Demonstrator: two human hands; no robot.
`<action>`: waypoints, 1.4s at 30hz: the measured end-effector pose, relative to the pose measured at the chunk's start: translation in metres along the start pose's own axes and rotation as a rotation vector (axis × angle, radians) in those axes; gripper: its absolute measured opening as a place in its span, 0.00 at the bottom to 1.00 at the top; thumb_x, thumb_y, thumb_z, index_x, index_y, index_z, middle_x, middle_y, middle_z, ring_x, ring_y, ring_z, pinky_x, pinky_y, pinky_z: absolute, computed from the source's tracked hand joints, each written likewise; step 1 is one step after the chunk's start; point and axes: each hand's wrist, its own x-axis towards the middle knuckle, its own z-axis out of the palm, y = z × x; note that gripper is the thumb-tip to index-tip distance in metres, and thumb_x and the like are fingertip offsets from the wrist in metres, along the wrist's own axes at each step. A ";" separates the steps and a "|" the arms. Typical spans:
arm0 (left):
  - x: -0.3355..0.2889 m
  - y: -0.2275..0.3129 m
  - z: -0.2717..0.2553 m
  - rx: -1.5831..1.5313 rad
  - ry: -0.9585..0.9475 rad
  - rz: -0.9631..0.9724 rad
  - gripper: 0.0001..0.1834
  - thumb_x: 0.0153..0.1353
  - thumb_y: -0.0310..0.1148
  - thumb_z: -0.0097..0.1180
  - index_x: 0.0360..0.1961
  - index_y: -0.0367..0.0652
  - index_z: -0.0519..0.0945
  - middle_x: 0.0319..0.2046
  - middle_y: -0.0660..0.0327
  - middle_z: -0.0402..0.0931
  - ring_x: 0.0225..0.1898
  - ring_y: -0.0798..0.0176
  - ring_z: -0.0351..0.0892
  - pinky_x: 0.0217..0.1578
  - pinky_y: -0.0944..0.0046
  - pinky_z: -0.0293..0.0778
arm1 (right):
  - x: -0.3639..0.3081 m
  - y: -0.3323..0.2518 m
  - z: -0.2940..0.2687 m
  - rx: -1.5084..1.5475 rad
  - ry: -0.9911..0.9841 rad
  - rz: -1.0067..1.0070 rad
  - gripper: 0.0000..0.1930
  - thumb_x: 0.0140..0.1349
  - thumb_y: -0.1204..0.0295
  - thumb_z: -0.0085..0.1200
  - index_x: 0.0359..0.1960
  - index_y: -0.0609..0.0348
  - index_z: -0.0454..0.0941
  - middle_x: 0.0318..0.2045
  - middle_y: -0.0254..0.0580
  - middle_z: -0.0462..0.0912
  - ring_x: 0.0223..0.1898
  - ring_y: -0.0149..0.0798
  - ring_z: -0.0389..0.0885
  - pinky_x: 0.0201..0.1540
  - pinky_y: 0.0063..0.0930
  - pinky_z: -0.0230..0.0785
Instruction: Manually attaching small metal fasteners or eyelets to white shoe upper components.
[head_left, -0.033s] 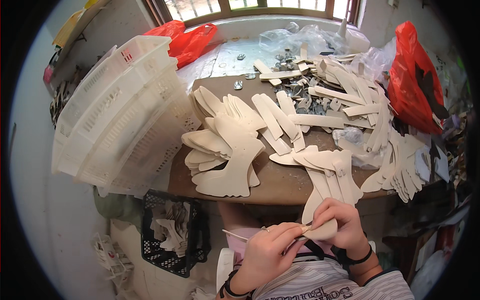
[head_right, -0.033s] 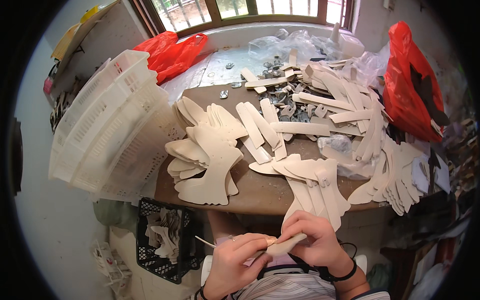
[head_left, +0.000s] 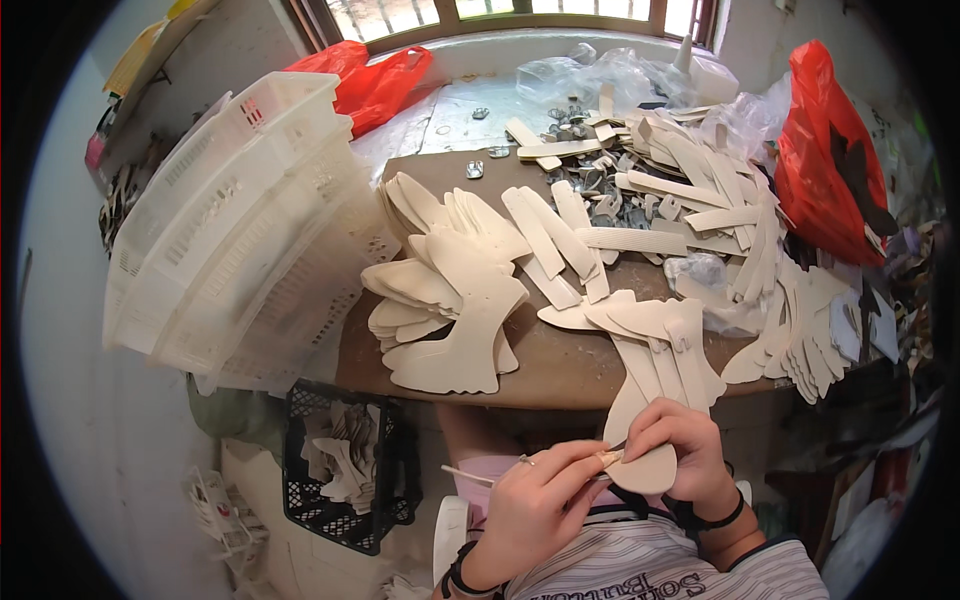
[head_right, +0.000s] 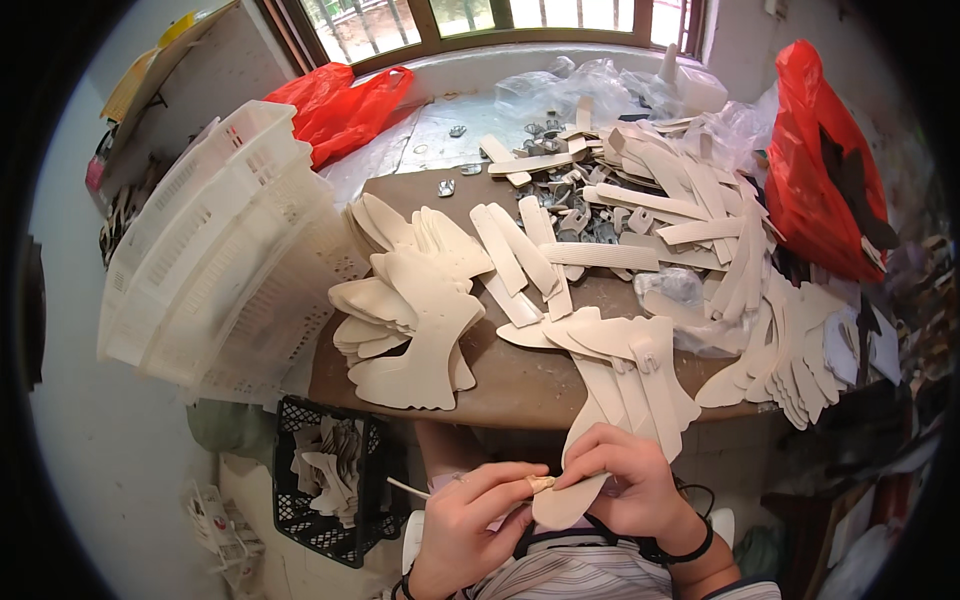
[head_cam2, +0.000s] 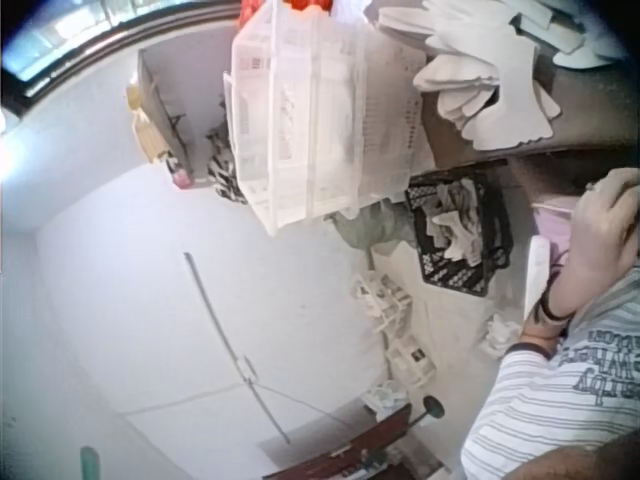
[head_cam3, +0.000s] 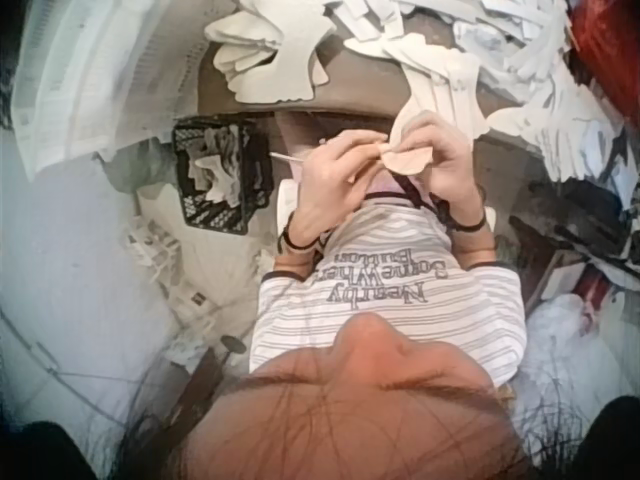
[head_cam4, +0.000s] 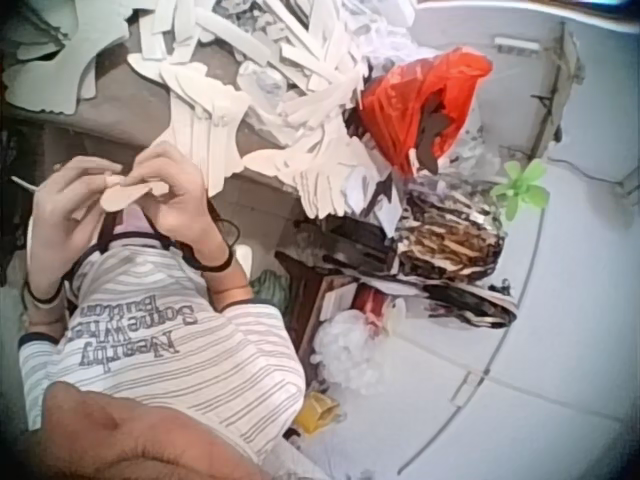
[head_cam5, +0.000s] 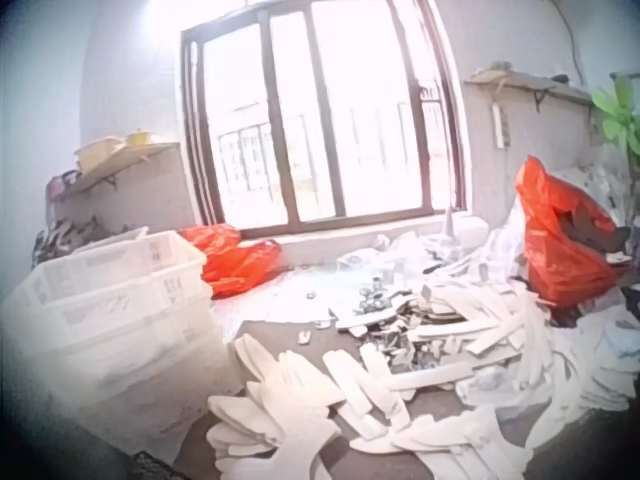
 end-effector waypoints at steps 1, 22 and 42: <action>-0.005 -0.002 0.003 0.000 -0.006 -0.001 0.13 0.51 0.27 0.65 0.40 0.42 0.81 0.39 0.63 0.80 0.32 0.59 0.80 0.30 0.65 0.73 | 0.001 -0.003 0.002 -0.122 0.023 -0.107 0.14 0.42 0.85 0.65 0.33 0.59 0.80 0.32 0.40 0.79 0.31 0.40 0.79 0.33 0.27 0.72; -0.027 -0.023 0.018 -0.221 0.072 0.206 0.20 0.38 0.19 0.62 0.38 0.41 0.81 0.42 0.60 0.79 0.43 0.57 0.79 0.41 0.62 0.66 | -0.022 -0.020 0.007 -0.562 -0.056 -0.679 0.10 0.51 0.74 0.59 0.37 0.57 0.84 0.35 0.35 0.80 0.34 0.35 0.81 0.37 0.26 0.77; -0.040 -0.018 0.007 0.223 0.272 0.676 0.13 0.45 0.25 0.65 0.32 0.49 0.76 0.39 0.71 0.75 0.42 0.72 0.79 0.39 0.74 0.70 | -0.029 -0.017 0.018 -0.436 0.009 -0.536 0.16 0.45 0.75 0.59 0.39 0.66 0.85 0.38 0.43 0.77 0.38 0.42 0.79 0.41 0.32 0.76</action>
